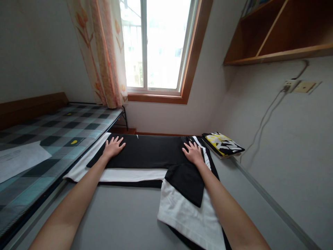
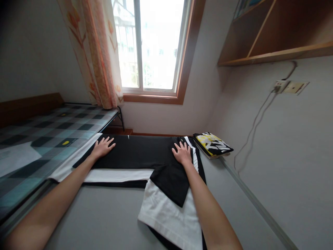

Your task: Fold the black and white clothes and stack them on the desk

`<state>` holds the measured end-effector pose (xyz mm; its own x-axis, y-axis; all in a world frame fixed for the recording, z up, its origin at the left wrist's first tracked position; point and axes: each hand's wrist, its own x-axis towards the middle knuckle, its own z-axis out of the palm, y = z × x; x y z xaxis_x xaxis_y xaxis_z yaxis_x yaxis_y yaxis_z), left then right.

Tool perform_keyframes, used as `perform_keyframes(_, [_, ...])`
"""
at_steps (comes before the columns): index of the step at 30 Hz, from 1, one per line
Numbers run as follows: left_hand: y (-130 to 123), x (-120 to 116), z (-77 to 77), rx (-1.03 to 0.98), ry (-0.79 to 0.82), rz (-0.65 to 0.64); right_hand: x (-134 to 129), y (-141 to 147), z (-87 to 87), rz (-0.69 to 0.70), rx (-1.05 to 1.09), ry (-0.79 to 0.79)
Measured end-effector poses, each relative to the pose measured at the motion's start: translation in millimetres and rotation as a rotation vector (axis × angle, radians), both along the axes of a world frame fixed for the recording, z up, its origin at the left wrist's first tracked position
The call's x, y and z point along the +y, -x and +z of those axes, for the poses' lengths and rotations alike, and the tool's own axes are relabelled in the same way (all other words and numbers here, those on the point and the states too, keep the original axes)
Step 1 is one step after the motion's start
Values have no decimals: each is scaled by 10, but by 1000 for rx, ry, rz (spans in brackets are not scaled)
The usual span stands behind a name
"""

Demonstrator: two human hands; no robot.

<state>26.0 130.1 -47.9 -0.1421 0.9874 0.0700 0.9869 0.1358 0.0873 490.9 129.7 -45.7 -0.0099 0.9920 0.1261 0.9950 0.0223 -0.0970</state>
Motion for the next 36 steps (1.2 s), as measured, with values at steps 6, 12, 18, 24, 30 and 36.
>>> perform_keyframes(6, [-97, -226, 1, -12, 14, -25, -109, -57, -7, 33, 5, 67])
perform_keyframes(12, [-149, -463, 11, -10, -68, -56, -290, -167, -60, 81, 68, 4])
perform_keyframes(18, [-506, -646, 46, -159, -227, -294, -390, -311, -82, 190, 260, -122])
perform_keyframes(24, [-1386, -803, 154, -403, -234, -746, -431, -403, 4, 168, 434, -190])
perform_keyframes(30, [-2009, -913, 424, -496, 54, -1184, -465, -419, 25, 151, 459, -189])
perform_keyframes(36, [-2206, -993, 600, -414, 85, -1201, -461, -411, 21, 173, 447, -189])
